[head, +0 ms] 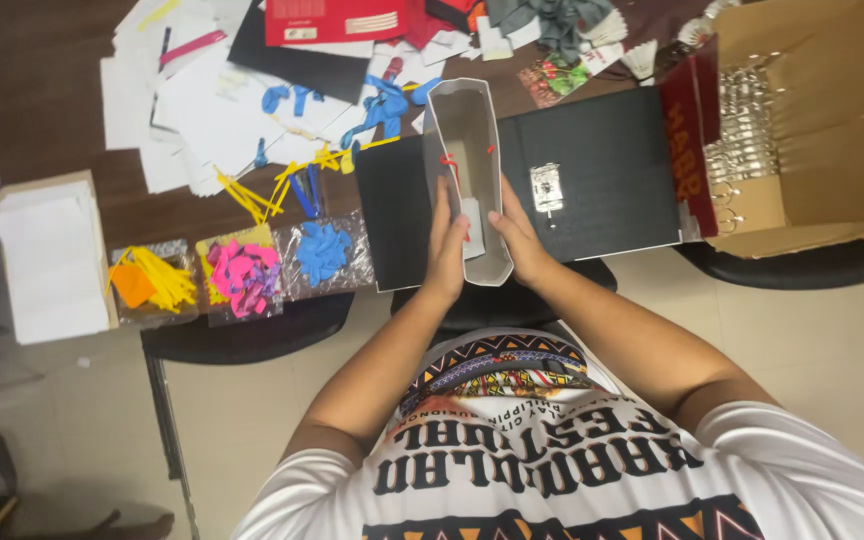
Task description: The person sorts colorful plastic strips and small white cards on a cluttered table. They pick up and separate the strips by color, placing them into piles, and then handle a stack of small white cards.
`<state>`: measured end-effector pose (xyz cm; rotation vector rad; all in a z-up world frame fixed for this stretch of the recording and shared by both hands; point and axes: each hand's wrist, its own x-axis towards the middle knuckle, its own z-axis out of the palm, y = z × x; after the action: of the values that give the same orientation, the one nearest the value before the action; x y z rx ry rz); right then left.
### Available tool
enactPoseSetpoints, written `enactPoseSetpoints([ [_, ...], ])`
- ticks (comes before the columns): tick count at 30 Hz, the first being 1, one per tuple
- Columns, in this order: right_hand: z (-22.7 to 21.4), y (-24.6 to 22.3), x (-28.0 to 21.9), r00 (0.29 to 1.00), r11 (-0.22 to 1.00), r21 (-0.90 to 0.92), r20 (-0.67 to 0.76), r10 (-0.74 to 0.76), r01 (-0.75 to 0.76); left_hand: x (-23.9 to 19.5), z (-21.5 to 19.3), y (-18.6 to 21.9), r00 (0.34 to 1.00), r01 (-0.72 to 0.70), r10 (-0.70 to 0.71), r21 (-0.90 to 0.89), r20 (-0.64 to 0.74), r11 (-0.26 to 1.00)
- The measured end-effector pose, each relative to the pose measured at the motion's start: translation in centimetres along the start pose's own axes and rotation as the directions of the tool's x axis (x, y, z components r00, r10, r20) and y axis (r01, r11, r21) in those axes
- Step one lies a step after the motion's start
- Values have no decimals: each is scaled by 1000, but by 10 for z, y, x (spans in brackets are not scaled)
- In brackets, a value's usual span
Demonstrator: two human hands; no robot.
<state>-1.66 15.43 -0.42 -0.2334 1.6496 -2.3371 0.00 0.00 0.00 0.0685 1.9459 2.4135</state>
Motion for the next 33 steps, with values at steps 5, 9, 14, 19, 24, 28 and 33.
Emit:
enactPoseSetpoints([
  [5, -23, -71, -19, 990, 994, 68, -118, -73, 81, 11, 57, 35, 993, -108, 107, 19, 49, 994],
  [9, -68, -124, -41, 969, 988, 28, -199, -145, 154, 27, 120, 44, 977, -135, 167, -224, 130, 965],
  [14, -133, -155, -60, 960, 987, -25, -231, -159, 158, 42, 198, 13, 972, -97, 152, -278, 180, 956],
  [19, -201, -146, -64, 953, 989, 115, -298, -58, 96, 64, 253, -57, 992, 63, -14, -404, 122, 913],
  [24, -249, -123, -61, 955, 981, 196, -292, 47, 11, 75, 279, -95, 999, 43, -39, -347, 19, 937],
  [28, -253, -133, -61, 965, 982, 189, -261, 33, 17, 78, 280, -101, 999, -34, 38, -293, 5, 956],
  [33, -269, -142, -62, 965, 991, 133, -259, 45, -10, 79, 271, -101, 997, 71, -68, -179, 23, 981],
])
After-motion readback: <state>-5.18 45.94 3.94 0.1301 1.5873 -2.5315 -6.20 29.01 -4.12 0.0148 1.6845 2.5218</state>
